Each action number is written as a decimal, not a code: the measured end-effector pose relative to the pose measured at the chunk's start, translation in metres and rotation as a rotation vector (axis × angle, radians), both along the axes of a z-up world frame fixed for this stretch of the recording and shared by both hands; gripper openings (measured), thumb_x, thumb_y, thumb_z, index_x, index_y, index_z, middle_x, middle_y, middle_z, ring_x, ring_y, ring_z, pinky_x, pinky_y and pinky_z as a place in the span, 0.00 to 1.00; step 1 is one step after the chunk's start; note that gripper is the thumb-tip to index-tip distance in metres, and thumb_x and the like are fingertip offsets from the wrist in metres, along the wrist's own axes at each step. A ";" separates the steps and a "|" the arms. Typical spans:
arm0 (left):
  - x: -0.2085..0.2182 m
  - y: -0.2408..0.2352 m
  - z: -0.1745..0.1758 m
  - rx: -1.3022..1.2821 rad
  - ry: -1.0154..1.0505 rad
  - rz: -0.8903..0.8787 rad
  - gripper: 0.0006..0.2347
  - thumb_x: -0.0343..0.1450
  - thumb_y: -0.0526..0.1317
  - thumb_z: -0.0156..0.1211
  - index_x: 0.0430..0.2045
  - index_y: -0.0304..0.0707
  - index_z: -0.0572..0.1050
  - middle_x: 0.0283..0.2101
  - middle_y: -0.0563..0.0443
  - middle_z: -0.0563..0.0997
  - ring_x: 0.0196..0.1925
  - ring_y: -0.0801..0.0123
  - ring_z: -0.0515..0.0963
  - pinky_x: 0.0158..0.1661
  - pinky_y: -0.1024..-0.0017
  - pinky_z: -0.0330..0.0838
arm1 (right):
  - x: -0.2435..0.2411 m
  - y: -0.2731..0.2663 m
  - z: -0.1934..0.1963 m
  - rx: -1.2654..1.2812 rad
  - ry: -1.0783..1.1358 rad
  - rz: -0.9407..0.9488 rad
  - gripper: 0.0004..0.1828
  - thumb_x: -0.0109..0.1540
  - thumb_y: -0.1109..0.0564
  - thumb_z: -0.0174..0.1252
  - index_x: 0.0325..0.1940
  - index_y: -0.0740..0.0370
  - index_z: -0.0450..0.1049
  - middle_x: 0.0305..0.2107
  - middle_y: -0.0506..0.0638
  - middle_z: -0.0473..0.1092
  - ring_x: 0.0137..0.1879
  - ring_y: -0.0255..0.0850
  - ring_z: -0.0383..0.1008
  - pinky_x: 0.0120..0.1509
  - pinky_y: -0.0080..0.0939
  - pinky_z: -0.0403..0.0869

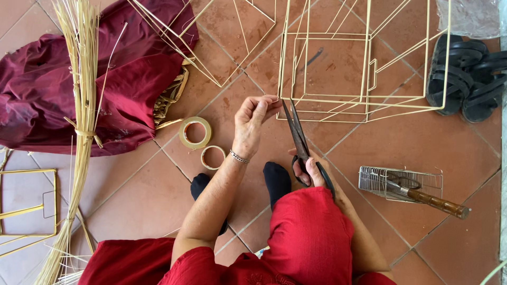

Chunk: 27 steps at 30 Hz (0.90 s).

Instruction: The person sits on the floor and uses shears to cut and trim thin bamboo sticks while assembling a rectangular bamboo frame. They repeatedly insert sticks into the frame, measure alignment, and trim excess length to fit the structure.

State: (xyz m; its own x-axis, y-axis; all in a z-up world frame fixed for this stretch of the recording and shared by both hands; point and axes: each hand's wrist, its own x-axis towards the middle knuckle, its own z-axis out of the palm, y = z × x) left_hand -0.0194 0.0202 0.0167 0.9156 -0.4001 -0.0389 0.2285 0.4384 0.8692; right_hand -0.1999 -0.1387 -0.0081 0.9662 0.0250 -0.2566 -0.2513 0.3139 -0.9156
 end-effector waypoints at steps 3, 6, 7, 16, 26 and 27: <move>-0.008 0.002 -0.009 -0.098 0.125 -0.010 0.09 0.79 0.39 0.50 0.43 0.32 0.74 0.52 0.43 0.80 0.55 0.63 0.82 0.59 0.62 0.76 | -0.004 -0.003 -0.003 -0.014 0.003 0.025 0.45 0.64 0.24 0.46 0.65 0.68 0.68 0.26 0.45 0.66 0.25 0.28 0.57 0.27 0.29 0.58; -0.009 0.002 -0.018 -0.085 0.168 0.024 0.08 0.79 0.39 0.54 0.42 0.33 0.76 0.48 0.50 0.81 0.50 0.71 0.80 0.54 0.66 0.76 | -0.009 -0.001 -0.002 -0.086 -0.002 0.043 0.45 0.65 0.24 0.45 0.65 0.67 0.69 0.25 0.45 0.66 0.26 0.28 0.58 0.29 0.29 0.60; -0.010 0.003 -0.022 -0.022 0.145 0.053 0.07 0.79 0.39 0.55 0.41 0.34 0.77 0.46 0.51 0.81 0.48 0.72 0.79 0.52 0.68 0.75 | -0.009 0.001 -0.001 -0.113 0.006 0.042 0.45 0.65 0.24 0.45 0.65 0.67 0.68 0.26 0.45 0.66 0.26 0.28 0.59 0.29 0.30 0.60; -0.017 0.010 -0.052 0.065 0.194 0.100 0.05 0.76 0.38 0.58 0.35 0.37 0.79 0.39 0.55 0.82 0.40 0.76 0.75 0.45 0.73 0.70 | 0.034 -0.001 0.012 -0.439 0.012 0.036 0.46 0.64 0.22 0.39 0.67 0.61 0.70 0.25 0.44 0.63 0.29 0.30 0.64 0.31 0.32 0.65; -0.014 0.007 -0.082 -0.131 0.408 0.125 0.04 0.74 0.36 0.59 0.32 0.36 0.77 0.35 0.54 0.80 0.39 0.73 0.76 0.44 0.70 0.69 | 0.044 -0.012 -0.010 -0.504 -0.078 0.118 0.48 0.66 0.22 0.34 0.73 0.63 0.63 0.33 0.47 0.71 0.38 0.32 0.67 0.42 0.33 0.68; -0.016 0.008 -0.083 -0.121 0.395 0.135 0.04 0.75 0.36 0.59 0.32 0.36 0.77 0.34 0.54 0.80 0.38 0.73 0.76 0.44 0.70 0.69 | 0.039 -0.013 -0.013 -0.527 -0.083 0.133 0.49 0.67 0.22 0.34 0.73 0.64 0.62 0.34 0.48 0.71 0.40 0.32 0.69 0.45 0.33 0.69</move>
State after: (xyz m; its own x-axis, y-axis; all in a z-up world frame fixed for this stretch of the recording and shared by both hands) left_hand -0.0352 0.0280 -0.0661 0.8844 -0.3009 -0.3568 0.4667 0.5804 0.6674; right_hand -0.1614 -0.1518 -0.0215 0.9810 0.0369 -0.1907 -0.1780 -0.2219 -0.9587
